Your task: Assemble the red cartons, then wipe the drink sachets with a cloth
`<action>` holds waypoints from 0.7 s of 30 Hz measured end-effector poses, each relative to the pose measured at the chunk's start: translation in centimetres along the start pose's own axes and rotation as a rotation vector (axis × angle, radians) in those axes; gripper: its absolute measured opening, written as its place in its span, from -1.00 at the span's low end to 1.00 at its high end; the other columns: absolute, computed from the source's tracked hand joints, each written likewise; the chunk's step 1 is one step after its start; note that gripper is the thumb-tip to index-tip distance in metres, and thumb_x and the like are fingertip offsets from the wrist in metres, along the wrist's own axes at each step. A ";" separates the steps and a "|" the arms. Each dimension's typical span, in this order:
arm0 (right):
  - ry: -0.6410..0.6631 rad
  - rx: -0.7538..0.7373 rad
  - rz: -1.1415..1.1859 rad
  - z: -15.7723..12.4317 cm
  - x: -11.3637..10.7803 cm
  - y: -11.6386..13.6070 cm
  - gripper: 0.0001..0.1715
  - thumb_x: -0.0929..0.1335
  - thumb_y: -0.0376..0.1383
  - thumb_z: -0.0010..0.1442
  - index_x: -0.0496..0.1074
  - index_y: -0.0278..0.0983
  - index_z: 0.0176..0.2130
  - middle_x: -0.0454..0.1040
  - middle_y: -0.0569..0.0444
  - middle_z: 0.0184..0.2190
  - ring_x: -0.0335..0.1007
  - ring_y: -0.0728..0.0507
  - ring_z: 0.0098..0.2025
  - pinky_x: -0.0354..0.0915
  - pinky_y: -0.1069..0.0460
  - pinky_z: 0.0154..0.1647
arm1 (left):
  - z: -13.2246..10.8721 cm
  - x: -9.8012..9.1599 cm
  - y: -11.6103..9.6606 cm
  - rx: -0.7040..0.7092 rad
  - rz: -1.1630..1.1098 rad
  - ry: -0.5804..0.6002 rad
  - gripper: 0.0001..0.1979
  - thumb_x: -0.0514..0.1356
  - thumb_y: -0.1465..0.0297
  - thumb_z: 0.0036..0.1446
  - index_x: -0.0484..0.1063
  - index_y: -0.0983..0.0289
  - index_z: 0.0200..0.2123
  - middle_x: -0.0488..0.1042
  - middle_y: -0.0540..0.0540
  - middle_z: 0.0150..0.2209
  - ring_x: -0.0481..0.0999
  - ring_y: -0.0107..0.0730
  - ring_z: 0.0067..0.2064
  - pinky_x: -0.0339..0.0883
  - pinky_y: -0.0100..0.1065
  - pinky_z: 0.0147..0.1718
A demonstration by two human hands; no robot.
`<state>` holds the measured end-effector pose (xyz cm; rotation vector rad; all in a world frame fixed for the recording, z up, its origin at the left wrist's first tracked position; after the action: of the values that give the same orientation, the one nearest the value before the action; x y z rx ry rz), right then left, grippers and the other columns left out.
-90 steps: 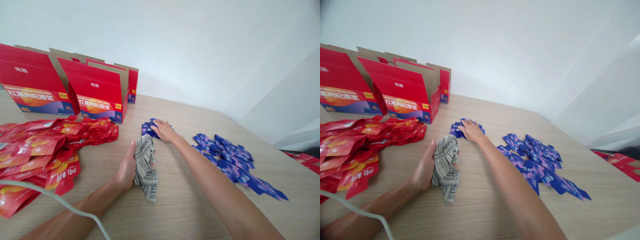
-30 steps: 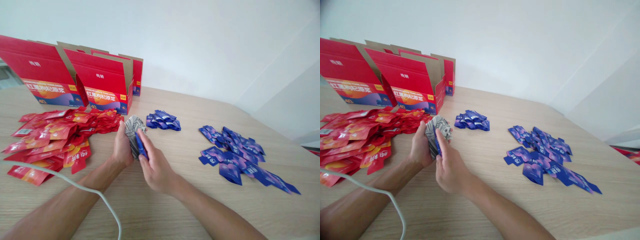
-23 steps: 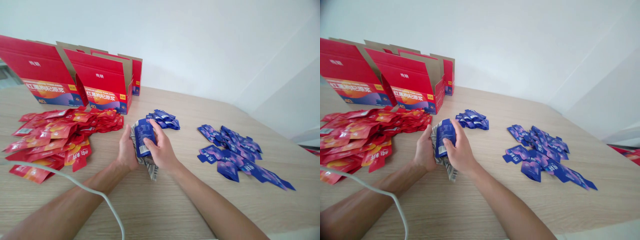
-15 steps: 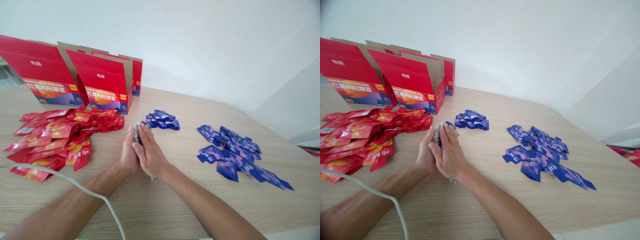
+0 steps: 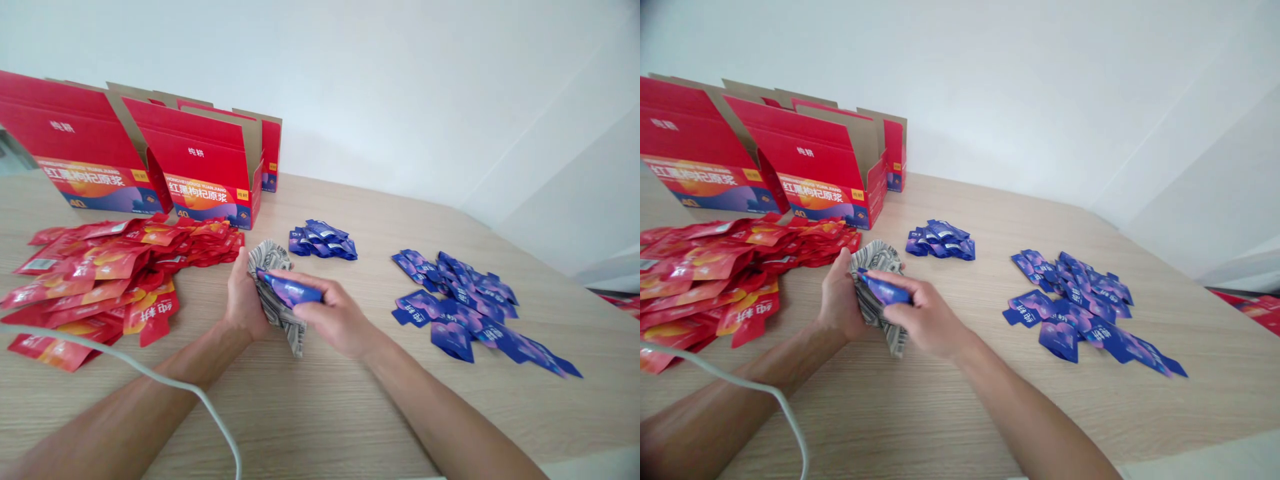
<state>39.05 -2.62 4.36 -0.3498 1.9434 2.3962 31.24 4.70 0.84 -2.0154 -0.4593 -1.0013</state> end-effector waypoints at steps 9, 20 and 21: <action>-0.665 -0.108 -0.213 2.9 -18.6 0.0 -0.52 0.43 -0.06 0.29 0.56 -0.17 0.13 0.66 -0.04 0.07 0.65 -0.17 -0.03 0.58 -0.08 -0.02 | -0.3 0.1 4.5 -0.107 0.129 0.156 -0.38 -0.06 0.02 0.51 0.60 0.37 0.08 0.70 0.34 -0.15 0.66 -0.22 -0.39 0.60 -0.25 -0.37; -0.627 0.138 -0.841 10.8 -24.2 -8.0 -0.51 0.20 -0.12 0.55 0.57 -0.29 0.14 0.58 -0.14 0.26 0.44 -0.18 0.34 0.23 -0.04 0.40 | 0.4 -0.4 5.9 -0.211 0.175 0.277 -0.38 0.06 -0.04 0.45 0.60 0.30 0.20 0.71 0.35 -0.08 0.70 -0.17 -0.31 0.62 -0.24 -0.28; -0.561 0.156 -0.873 11.1 -23.3 -8.6 -0.53 0.21 -0.11 0.56 0.59 -0.27 0.11 0.62 -0.11 0.21 0.49 -0.18 0.30 0.26 -0.02 0.37 | 0.4 -0.5 5.9 -0.215 0.174 0.278 -0.38 0.07 -0.04 0.44 0.60 0.30 0.20 0.71 0.35 -0.08 0.70 -0.17 -0.31 0.62 -0.23 -0.28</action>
<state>61.53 12.67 2.85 -0.3615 1.3153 1.5478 34.81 1.53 -2.73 -2.0203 -0.0265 -1.2398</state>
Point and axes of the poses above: each hand's wrist, its own z-axis towards the middle knuckle, its own x-axis out of the palm, y = z × x, the point moved 7 cm from there along z, towards the middle knuckle
